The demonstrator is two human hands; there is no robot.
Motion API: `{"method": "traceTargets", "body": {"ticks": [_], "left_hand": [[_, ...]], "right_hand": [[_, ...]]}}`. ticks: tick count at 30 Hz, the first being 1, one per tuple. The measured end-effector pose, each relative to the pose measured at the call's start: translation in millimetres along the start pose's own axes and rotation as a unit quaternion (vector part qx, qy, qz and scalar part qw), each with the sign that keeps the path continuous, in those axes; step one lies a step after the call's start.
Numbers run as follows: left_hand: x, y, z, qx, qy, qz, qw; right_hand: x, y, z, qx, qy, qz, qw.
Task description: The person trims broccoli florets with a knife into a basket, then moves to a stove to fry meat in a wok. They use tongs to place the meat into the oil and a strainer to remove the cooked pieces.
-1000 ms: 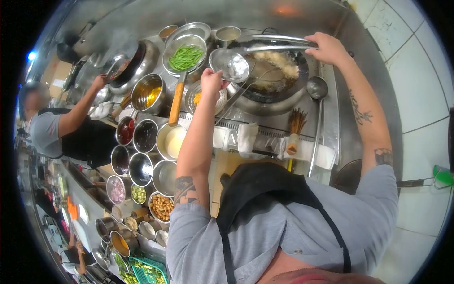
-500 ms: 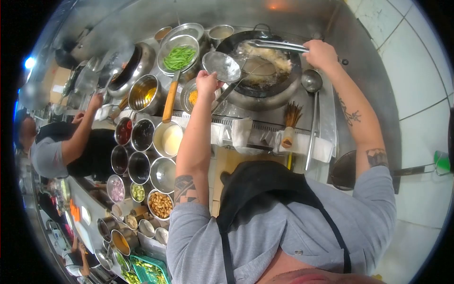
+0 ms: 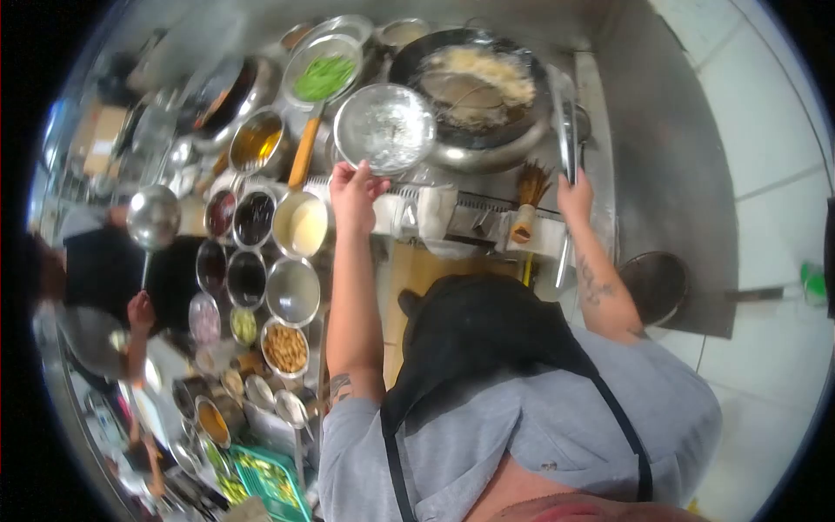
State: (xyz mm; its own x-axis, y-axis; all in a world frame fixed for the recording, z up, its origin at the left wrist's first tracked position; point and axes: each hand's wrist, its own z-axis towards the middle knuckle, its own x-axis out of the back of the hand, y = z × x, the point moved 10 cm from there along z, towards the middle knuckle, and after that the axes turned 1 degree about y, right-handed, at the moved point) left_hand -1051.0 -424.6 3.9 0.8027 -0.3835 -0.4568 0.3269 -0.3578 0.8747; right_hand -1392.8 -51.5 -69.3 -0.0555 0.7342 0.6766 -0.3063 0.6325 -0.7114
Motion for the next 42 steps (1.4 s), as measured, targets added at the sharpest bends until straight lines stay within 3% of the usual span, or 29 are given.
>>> {"method": "traceTargets", "body": {"ticks": [4,6,7,10,11,13,15,17,19,22,27,28,31,33,37,38,42], "left_hand": [[55,-16,-93,0.019,0.059,-0.045,0.997],[80,-23,-154,0.031,0.109,-0.031,0.993],[98,-27,-182,0.024,0.143,-0.021,0.989],[171,-55,-272,-0.003,0.252,-0.002,0.968],[199,-68,-304,-0.006,0.281,0.019,0.959],[258,-84,-375,0.008,0.353,0.136,0.926],[309,-86,-454,-0.028,0.394,0.135,0.909],[369,-96,-550,0.017,0.501,0.133,0.855],[411,-105,-646,0.01,0.58,0.039,0.814],[464,-106,-773,-0.03,0.668,-0.036,0.743],[551,-122,-963,-0.084,0.784,0.014,0.615],[545,-117,-993,-0.103,0.812,-0.015,0.574],[575,-110,-1088,-0.179,0.877,0.025,0.446],[590,-94,-1118,-0.208,0.875,-0.111,0.424],[628,-28,-1172,-0.307,0.876,-0.104,0.357],[643,-22,-1180,-0.346,0.858,-0.133,0.355],[673,33,-1195,-0.36,0.852,-0.156,0.348]], "right_hand": [[-48,125,-77,-0.091,0.013,-0.052,0.994],[-61,147,-86,-0.108,-0.048,-0.155,0.981],[-69,146,-89,-0.116,-0.138,-0.174,0.968],[-119,151,-63,0.035,-0.209,-0.197,0.957],[-123,136,-53,0.098,-0.204,-0.312,0.923],[-81,77,-59,0.025,-0.154,-0.27,0.95],[-40,31,-65,-0.01,-0.061,-0.236,0.97],[-34,10,-73,0.143,0.085,-0.166,0.972],[-63,-11,-104,0.194,0.039,-0.122,0.973],[-99,-65,-216,0.303,-0.092,-0.027,0.948],[-121,-171,-519,0.451,-0.273,0.098,0.844],[-125,-192,-588,0.453,-0.375,0.222,0.778],[-68,-306,-792,0.496,-0.587,0.261,0.585],[-23,-377,-877,0.519,-0.607,0.332,0.502],[-3,-460,-997,0.578,-0.637,0.307,0.407],[-9,-472,-1019,0.595,-0.636,0.283,0.401],[-61,-499,-1100,0.679,-0.588,0.196,0.393]]}}
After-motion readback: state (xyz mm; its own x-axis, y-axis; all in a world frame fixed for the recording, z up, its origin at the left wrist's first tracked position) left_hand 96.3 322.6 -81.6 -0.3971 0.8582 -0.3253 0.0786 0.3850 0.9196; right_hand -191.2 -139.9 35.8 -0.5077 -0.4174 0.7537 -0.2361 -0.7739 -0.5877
